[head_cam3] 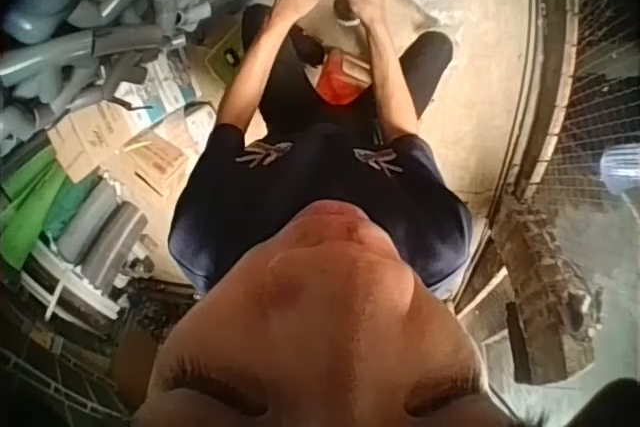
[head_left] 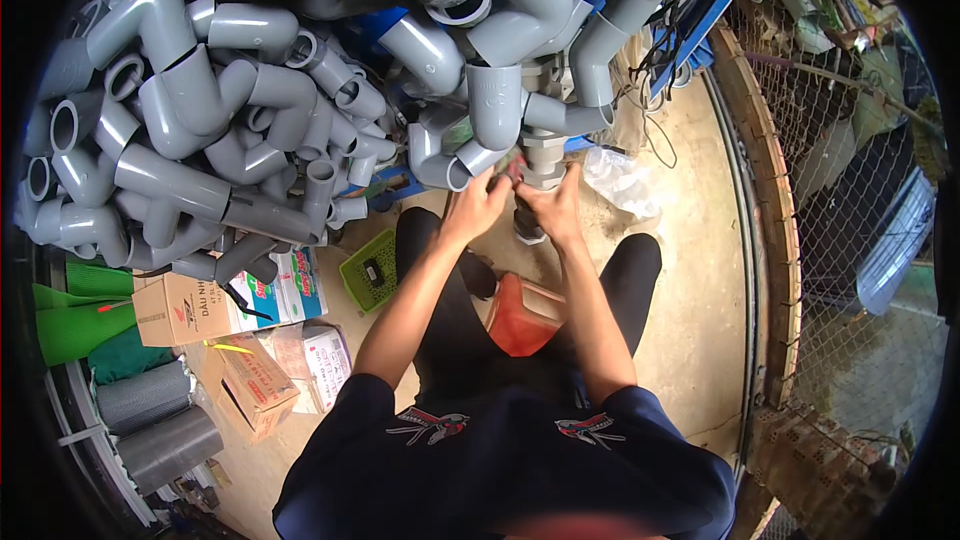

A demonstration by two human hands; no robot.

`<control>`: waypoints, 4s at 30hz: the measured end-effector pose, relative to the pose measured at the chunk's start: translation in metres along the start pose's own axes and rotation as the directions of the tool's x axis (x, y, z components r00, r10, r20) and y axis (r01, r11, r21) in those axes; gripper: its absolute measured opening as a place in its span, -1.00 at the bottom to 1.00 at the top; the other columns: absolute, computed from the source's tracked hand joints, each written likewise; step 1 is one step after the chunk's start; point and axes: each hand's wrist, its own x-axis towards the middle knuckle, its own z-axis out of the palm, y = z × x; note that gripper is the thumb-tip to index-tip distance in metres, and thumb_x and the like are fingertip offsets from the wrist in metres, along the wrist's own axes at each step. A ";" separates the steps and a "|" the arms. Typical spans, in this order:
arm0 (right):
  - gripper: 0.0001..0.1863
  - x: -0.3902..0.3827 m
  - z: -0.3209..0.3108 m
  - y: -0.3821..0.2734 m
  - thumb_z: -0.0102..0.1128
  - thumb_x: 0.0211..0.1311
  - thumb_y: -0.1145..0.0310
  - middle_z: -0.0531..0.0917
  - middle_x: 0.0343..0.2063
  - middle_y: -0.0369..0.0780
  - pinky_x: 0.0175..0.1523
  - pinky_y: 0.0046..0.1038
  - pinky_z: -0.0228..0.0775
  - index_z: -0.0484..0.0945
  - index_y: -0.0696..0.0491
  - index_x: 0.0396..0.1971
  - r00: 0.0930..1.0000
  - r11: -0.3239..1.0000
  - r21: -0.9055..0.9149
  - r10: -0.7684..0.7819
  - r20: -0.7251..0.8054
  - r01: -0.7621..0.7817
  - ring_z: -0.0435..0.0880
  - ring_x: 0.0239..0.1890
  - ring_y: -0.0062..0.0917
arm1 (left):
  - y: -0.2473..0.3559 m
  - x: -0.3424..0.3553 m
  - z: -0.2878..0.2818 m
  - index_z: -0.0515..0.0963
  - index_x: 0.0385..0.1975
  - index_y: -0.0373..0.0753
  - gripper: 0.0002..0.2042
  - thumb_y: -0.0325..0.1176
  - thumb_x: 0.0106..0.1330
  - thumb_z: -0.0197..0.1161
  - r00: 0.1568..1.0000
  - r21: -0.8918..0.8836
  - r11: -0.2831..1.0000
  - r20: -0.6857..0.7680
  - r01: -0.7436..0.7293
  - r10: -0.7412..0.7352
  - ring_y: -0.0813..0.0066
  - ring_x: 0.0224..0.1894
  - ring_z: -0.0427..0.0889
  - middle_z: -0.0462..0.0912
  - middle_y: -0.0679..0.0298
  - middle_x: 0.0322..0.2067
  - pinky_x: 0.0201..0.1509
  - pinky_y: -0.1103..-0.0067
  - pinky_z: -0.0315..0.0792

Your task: Wiping down and organizing PVC pipe connectors in a storage area.

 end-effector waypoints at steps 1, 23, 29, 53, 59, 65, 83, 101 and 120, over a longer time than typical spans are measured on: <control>-0.25 -0.001 0.005 -0.008 0.50 0.10 0.47 0.58 0.12 -0.07 0.19 -0.39 0.50 0.28 0.28 0.26 0.999 0.983 -0.183 -0.036 -0.011 0.033 0.63 0.03 -0.48 | -0.007 -0.001 0.002 0.57 -0.09 -0.41 -0.76 -0.40 0.35 0.21 0.998 0.035 0.998 -0.028 -0.057 0.058 -0.19 -0.01 0.62 0.65 -0.14 -0.16 0.08 0.23 0.52; -0.26 0.010 0.025 0.001 0.40 -0.02 0.58 0.62 0.05 -0.05 0.20 -0.34 0.48 0.31 0.23 0.24 0.995 0.991 -0.093 -0.087 0.052 0.092 0.63 0.06 -0.36 | -0.021 -0.005 0.006 0.59 -0.13 -0.42 -0.74 -0.43 0.23 0.27 0.983 0.015 0.999 -0.179 -0.029 0.032 -0.15 -0.02 0.63 0.64 -0.14 -0.14 0.09 0.28 0.52; -0.16 -0.003 0.025 -0.017 0.59 -0.04 0.40 0.67 -0.05 0.09 0.13 -0.18 0.52 0.16 0.23 0.13 0.995 0.996 -0.039 -0.080 -0.058 0.078 0.71 0.00 -0.11 | -0.004 -0.001 0.006 0.58 -0.16 -0.46 -0.75 -0.42 0.24 0.25 0.977 0.145 0.969 -0.046 -0.200 0.208 -0.18 -0.05 0.63 0.66 -0.15 -0.15 0.05 0.21 0.51; -0.37 0.077 0.063 -0.059 0.57 0.08 0.41 0.72 -0.01 -0.05 0.13 -0.33 0.55 0.51 0.34 0.12 0.952 0.977 0.201 -0.128 0.278 0.073 0.69 0.01 -0.46 | -0.071 0.001 -0.021 0.61 -0.19 -0.44 -0.82 -0.42 0.40 0.21 0.804 -0.174 0.977 -0.560 0.121 -0.199 0.22 -0.31 0.67 0.70 0.14 -0.41 -0.18 0.26 0.51; -0.25 0.067 0.028 -0.039 0.57 0.05 0.43 0.68 0.05 -0.05 0.24 -0.39 0.44 0.40 0.33 0.23 0.965 0.963 0.261 -0.007 0.262 -0.064 0.63 0.11 -0.44 | -0.006 0.034 0.001 0.63 -0.19 -0.44 -0.80 -0.39 0.35 0.26 0.935 0.184 0.964 -0.267 -0.190 0.235 -0.10 -0.19 0.69 0.71 -0.09 -0.29 -0.10 0.19 0.51; -0.23 0.039 0.003 -0.048 0.56 -0.01 0.42 0.58 0.13 -0.02 0.33 -0.36 0.33 0.34 0.32 0.19 0.978 0.977 0.086 -0.201 0.049 0.197 0.51 0.22 -0.39 | 0.010 0.028 0.012 0.59 -0.24 -0.42 -0.75 -0.33 0.27 0.33 0.906 0.420 0.835 -0.064 -0.356 0.418 -0.23 -0.19 0.60 0.63 -0.18 -0.29 -0.08 0.13 0.47; -0.46 0.023 0.010 -0.056 0.36 -0.06 0.46 0.56 -0.16 -0.01 0.45 0.12 0.09 0.43 0.23 -0.01 0.839 0.772 -0.506 -0.521 -0.158 0.384 0.59 0.02 -0.03 | 0.024 0.028 0.044 0.59 -0.16 -0.45 -0.77 -0.52 0.20 0.22 0.870 0.179 0.901 -0.242 -0.395 0.429 -0.14 -0.03 0.60 0.61 -0.15 -0.05 0.08 0.15 0.48; -0.55 0.050 -0.043 -0.025 0.45 0.26 0.26 0.70 -0.10 -0.29 0.05 -0.45 0.57 0.56 0.06 0.09 0.764 0.737 0.416 0.208 0.611 -0.533 0.68 -0.08 -0.57 | 0.056 0.012 0.022 0.55 -0.22 -0.42 -0.81 -0.46 0.23 0.20 0.922 0.131 0.944 -0.208 -0.303 0.325 -0.22 -0.19 0.61 0.64 -0.13 -0.28 -0.04 0.15 0.49; -0.43 0.014 0.032 -0.053 0.53 -0.10 0.32 0.48 -0.31 0.07 -0.06 -0.12 0.37 0.31 0.20 -0.21 0.903 0.896 -0.276 -0.400 -0.157 0.348 0.49 -0.21 0.04 | 0.028 0.017 0.031 0.54 -0.21 -0.45 -0.79 -0.42 0.26 0.17 0.882 0.143 0.985 -0.446 -0.099 0.154 -0.30 -0.16 0.55 0.61 -0.19 -0.28 -0.02 0.06 0.43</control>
